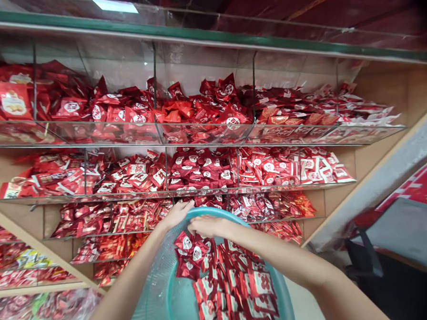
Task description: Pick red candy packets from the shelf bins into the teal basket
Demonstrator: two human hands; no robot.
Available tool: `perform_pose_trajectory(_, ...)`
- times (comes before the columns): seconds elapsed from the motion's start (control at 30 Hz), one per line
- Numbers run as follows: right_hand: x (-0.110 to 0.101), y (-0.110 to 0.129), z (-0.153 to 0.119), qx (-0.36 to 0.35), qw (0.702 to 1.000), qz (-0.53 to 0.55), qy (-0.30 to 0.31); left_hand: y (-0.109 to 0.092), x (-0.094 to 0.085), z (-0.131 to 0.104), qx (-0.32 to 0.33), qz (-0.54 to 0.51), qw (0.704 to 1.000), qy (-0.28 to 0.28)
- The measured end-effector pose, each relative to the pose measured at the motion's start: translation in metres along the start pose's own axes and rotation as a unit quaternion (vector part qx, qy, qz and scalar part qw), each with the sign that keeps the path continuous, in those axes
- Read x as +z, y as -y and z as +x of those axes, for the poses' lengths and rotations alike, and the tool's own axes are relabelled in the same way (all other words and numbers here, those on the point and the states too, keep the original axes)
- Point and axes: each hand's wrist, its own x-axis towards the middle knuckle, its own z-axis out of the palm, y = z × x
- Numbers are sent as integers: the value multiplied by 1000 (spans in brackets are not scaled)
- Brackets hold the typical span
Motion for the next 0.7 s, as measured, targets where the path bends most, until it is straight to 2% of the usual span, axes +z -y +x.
perform_pose_trajectory(0.1,6,3,8,4,1000,-19,0,0,0,0,26,-17,999,8)
perform_pose_trajectory(0.27,1,15,-5,18,993,-90,-80,-2,-1,-1,13,-7,1000,2)
perform_pose_trajectory(0.4,-6,23,-22,14,990,-109,-84,-4,-2,-1,17,4,1000,1)
perform_pose_trajectory(0.53,-1,21,-28,14,988,-124,-88,-4,-1,-2,11,2,1000,3)
perform_pose_trajectory(0.6,3,20,-29,11,988,-130,-82,-4,-1,-2,8,-4,1000,4)
perform_pose_trajectory(0.7,7,25,-28,-15,993,-120,-14,-4,-1,-3,15,2,1000,5)
